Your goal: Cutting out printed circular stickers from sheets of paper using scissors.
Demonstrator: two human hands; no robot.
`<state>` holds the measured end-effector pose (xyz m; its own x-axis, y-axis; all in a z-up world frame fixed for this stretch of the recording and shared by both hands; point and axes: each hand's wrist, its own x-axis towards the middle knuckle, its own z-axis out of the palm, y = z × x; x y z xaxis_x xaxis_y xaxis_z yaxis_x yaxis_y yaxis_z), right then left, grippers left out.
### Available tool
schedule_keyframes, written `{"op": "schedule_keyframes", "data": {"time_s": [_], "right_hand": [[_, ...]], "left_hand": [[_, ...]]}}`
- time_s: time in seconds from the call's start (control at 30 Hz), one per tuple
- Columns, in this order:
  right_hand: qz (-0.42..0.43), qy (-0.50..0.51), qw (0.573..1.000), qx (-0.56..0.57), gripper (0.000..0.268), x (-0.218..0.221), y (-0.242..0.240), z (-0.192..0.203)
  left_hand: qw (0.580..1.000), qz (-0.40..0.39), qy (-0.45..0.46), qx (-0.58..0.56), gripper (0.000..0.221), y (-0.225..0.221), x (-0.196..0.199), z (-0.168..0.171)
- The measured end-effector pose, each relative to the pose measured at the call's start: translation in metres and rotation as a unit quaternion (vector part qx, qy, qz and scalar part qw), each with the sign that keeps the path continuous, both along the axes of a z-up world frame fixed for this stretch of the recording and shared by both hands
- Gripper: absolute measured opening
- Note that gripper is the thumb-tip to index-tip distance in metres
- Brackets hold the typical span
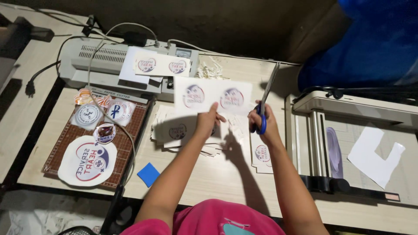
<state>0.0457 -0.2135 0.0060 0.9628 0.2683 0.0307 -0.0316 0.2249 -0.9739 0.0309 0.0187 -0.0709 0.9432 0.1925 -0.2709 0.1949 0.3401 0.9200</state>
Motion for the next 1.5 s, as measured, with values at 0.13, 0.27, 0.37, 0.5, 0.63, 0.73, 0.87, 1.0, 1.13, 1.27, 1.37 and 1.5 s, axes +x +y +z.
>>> {"op": "schedule_keyframes", "data": {"time_s": [0.13, 0.27, 0.37, 0.5, 0.63, 0.73, 0.87, 1.0, 1.13, 1.27, 1.37, 1.5], "right_hand": [[0.056, -0.014, 0.998, -0.022, 0.072, -0.014, -0.008, -0.025], [0.14, -0.006, 0.986, -0.088, 0.103, -0.032, -0.006, -0.039], [0.176, 0.015, 0.981, -0.079, 0.11, -0.042, -0.001, -0.033], [0.197, 0.007, 0.979, -0.046, 0.106, -0.039, 0.003, -0.027], [0.188, 0.004, 0.981, -0.041, 0.1, -0.036, 0.005, -0.028], [0.189, 0.004, 0.982, -0.024, 0.093, -0.04, 0.007, -0.028], [0.122, 0.029, 0.991, -0.054, 0.072, -0.049, 0.011, -0.03], [0.081, 0.023, 0.995, -0.058, 0.06, -0.058, 0.016, -0.023], [0.078, 0.058, 0.994, -0.053, 0.061, -0.053, 0.015, -0.028], [0.1, 0.003, 0.995, -0.02, 0.065, -0.044, 0.009, -0.037], [0.095, 0.006, 0.995, -0.012, 0.064, -0.044, 0.009, -0.037], [0.069, 0.032, 0.995, -0.061, 0.061, -0.052, 0.016, -0.033]], "left_hand": [[0.999, 0.037, -0.032, -0.02, 0.045, 0.005, 0.009, 0.043], [0.995, 0.059, -0.07, -0.039, 0.041, 0.001, 0.007, 0.065], [0.996, 0.056, -0.064, -0.026, 0.044, -0.002, 0.007, 0.058], [0.998, 0.051, -0.041, -0.005, 0.051, -0.006, 0.004, 0.055], [0.998, 0.046, -0.038, 0.006, 0.053, -0.005, 0.002, 0.056], [0.999, 0.03, -0.021, 0.026, 0.062, -0.005, -0.002, 0.061], [0.998, 0.02, -0.003, 0.056, 0.066, -0.007, -0.005, 0.066], [0.998, 0.026, -0.001, 0.063, 0.066, -0.009, -0.003, 0.062], [0.997, 0.023, -0.004, 0.068, 0.067, -0.009, -0.005, 0.057], [0.993, -0.012, 0.01, 0.12, 0.073, -0.01, -0.014, 0.055], [0.991, -0.028, 0.017, 0.131, 0.074, -0.011, -0.017, 0.047], [0.993, -0.028, 0.015, 0.111, 0.068, -0.01, -0.02, 0.038]]}}
